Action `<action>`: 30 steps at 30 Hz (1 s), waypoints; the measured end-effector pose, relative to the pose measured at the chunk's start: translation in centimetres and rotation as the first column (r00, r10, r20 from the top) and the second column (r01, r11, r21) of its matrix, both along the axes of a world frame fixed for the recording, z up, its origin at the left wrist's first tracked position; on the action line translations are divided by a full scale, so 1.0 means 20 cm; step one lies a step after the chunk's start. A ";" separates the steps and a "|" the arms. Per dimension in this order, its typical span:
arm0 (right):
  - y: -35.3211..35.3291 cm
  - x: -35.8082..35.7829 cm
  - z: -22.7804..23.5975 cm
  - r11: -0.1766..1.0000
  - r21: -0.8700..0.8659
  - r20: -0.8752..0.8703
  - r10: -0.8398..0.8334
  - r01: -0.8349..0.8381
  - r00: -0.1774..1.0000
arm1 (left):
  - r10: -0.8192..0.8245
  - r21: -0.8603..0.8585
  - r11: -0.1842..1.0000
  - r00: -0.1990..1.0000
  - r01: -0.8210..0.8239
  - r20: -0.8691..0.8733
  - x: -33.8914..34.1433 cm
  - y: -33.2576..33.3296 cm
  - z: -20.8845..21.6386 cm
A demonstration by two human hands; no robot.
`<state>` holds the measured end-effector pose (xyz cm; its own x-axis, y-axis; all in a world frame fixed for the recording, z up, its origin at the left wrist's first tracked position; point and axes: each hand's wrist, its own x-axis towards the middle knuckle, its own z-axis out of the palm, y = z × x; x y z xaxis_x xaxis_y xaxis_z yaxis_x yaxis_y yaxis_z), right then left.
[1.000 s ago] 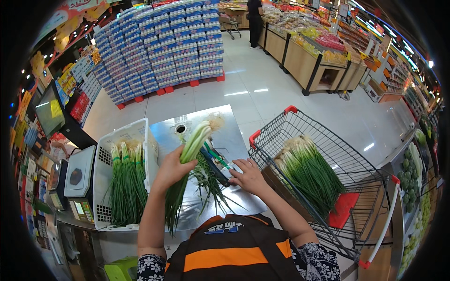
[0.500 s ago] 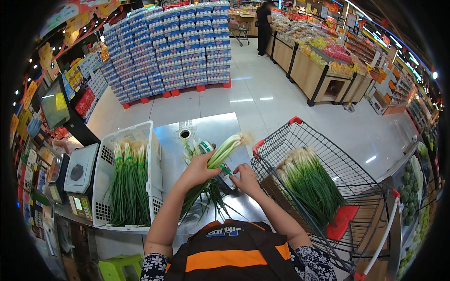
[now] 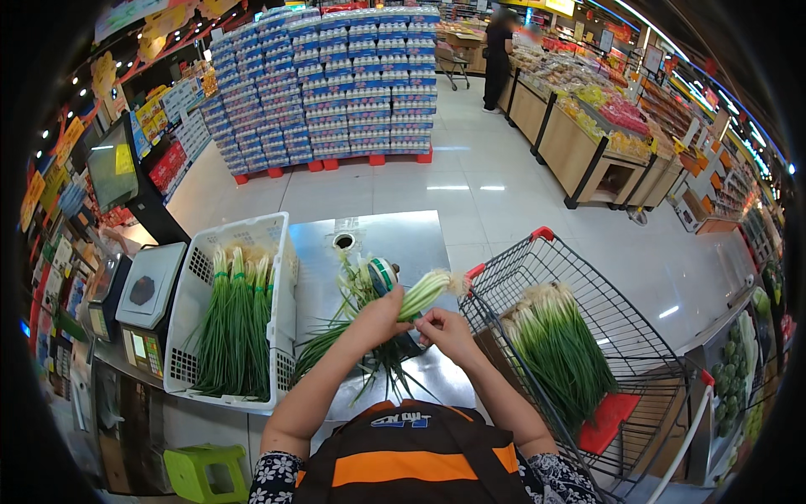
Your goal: The person weighs a bunch of bananas on a digital scale, then tears a plastic bag from a roll and places the bananas inside. The person then handles bundles of green onions, trimming their roots and placing them into a shopping cart.
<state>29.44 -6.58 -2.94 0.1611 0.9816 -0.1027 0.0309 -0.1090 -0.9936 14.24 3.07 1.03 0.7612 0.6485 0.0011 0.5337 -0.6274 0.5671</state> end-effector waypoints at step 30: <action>0.17 0.11 0.14 0.548 0.494 0.860 -0.195 -0.675 0.471 | -0.067 -0.034 0.997 0.971 0.076 0.230 -0.08 0.01 -0.19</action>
